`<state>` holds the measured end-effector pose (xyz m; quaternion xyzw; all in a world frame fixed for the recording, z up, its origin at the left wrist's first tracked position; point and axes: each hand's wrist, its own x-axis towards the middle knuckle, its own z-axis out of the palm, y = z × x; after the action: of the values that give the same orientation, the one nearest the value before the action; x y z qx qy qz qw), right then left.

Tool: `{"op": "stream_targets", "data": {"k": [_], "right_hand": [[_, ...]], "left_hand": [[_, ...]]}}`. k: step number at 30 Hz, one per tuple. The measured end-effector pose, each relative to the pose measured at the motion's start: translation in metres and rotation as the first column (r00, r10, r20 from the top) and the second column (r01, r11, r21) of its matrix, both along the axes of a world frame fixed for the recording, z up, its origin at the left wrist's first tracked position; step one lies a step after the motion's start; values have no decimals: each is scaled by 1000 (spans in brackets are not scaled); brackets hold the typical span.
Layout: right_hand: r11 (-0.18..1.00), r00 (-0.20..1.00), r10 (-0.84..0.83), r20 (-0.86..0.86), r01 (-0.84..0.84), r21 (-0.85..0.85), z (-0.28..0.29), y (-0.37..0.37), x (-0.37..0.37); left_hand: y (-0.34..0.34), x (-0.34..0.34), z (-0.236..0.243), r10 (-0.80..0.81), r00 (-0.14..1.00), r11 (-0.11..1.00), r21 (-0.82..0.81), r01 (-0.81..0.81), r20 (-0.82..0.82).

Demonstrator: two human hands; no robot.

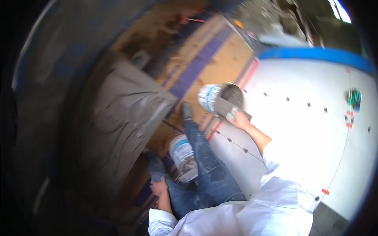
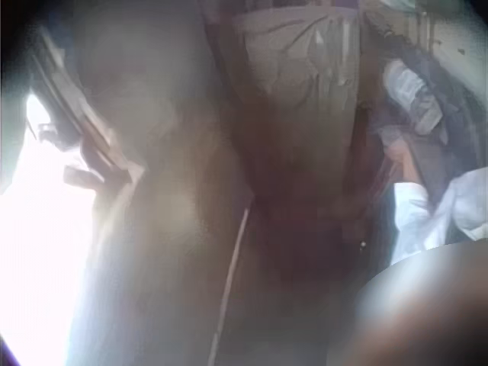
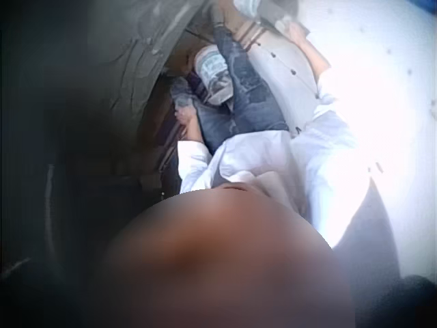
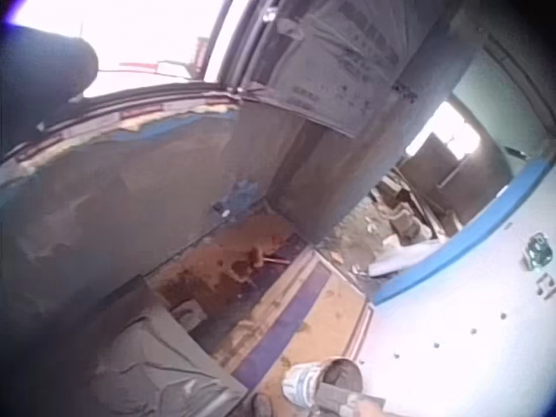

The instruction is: Applying a layer of mortar to the back of a large ceramic tile using a trowel.

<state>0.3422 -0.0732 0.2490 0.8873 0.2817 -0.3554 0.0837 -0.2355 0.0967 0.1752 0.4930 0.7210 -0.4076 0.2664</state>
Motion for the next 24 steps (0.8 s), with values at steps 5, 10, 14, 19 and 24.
{"op": "stream_targets", "data": {"k": [5,10,14,19,24], "right_hand": [[972,978,-127,168,156,-176,-72,-78,93],[937,940,-292,176,318,-147,-183,-114,142],[852,856,-511,73,494,171,-246,-144,142],[739,805,-579,-127,584,336,-273,-165,138],[613,754,-554,-354,657,439,-278,-156,143]], "left_hand": [[-16,41,-18,-132,985,990,-73,124,-109],[-20,75,-34,-215,963,974,-105,200,-161],[-26,97,-37,-279,940,959,-110,262,-194],[-24,119,-36,-350,912,936,-133,327,-216],[-24,144,-41,-464,854,884,-184,430,-237]]}}
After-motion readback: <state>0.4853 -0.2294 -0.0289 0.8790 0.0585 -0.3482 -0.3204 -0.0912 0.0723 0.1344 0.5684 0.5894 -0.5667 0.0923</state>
